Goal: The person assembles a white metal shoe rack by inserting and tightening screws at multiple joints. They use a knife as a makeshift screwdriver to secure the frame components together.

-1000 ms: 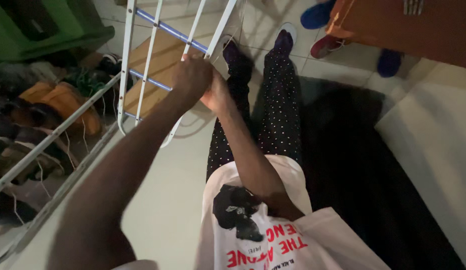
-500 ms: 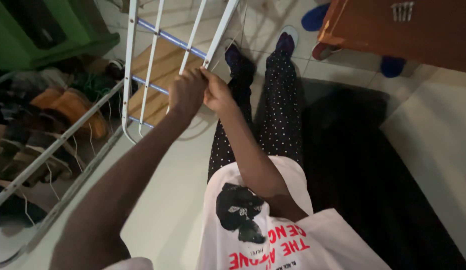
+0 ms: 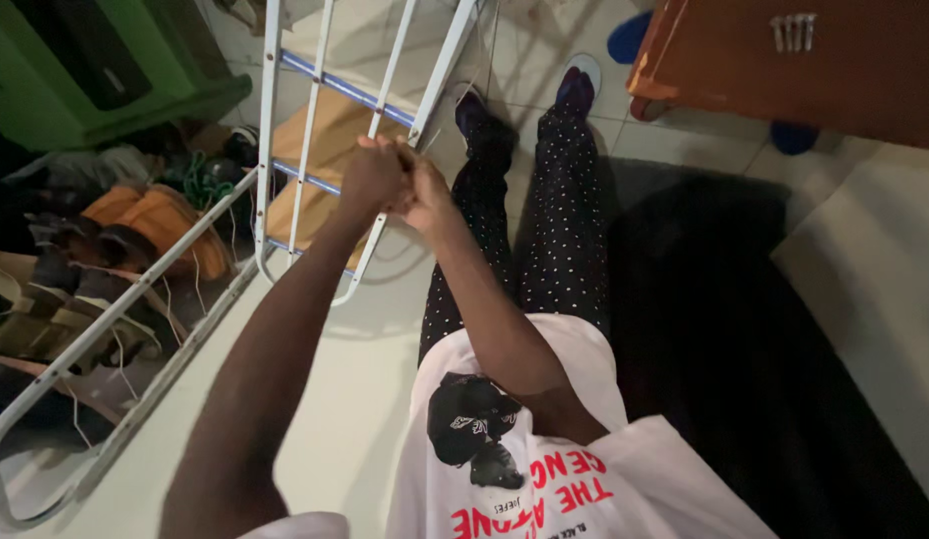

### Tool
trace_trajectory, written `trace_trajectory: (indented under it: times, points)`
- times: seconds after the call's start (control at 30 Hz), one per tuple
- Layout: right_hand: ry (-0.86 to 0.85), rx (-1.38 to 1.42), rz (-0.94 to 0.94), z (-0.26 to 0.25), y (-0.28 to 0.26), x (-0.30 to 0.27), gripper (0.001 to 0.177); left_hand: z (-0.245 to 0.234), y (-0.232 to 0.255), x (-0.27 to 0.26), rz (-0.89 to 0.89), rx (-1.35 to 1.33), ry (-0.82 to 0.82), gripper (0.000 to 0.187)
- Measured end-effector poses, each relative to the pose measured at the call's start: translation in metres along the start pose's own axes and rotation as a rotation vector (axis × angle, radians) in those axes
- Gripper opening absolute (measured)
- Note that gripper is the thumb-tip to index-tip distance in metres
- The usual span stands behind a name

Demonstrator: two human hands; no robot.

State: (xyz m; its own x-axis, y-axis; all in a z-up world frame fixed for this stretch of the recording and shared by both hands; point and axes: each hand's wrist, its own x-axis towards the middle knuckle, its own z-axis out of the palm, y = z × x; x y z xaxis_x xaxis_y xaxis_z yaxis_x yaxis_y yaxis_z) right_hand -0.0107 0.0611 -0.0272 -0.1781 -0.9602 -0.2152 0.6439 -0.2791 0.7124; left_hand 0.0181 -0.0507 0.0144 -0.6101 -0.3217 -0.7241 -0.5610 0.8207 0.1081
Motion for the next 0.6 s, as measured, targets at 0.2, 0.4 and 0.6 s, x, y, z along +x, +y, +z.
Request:
trace_trajectory:
  times: [0.2,0.4,0.6]
  points:
    - [0.659,-0.369,-0.217,-0.075,-0.021,-0.002,0.017,-0.068,0.039,-0.038,0.325,0.525,0.035,0.017]
    - [0.518,-0.423,-0.146,0.006,-0.004,-0.012,0.042,-0.040,0.018,-0.029,0.428,0.577,0.228,0.038]
    - [0.398,-0.350,-0.166,0.033,0.020,-0.011,0.046,0.018,0.001,-0.006,-0.035,-0.071,0.125,0.039]
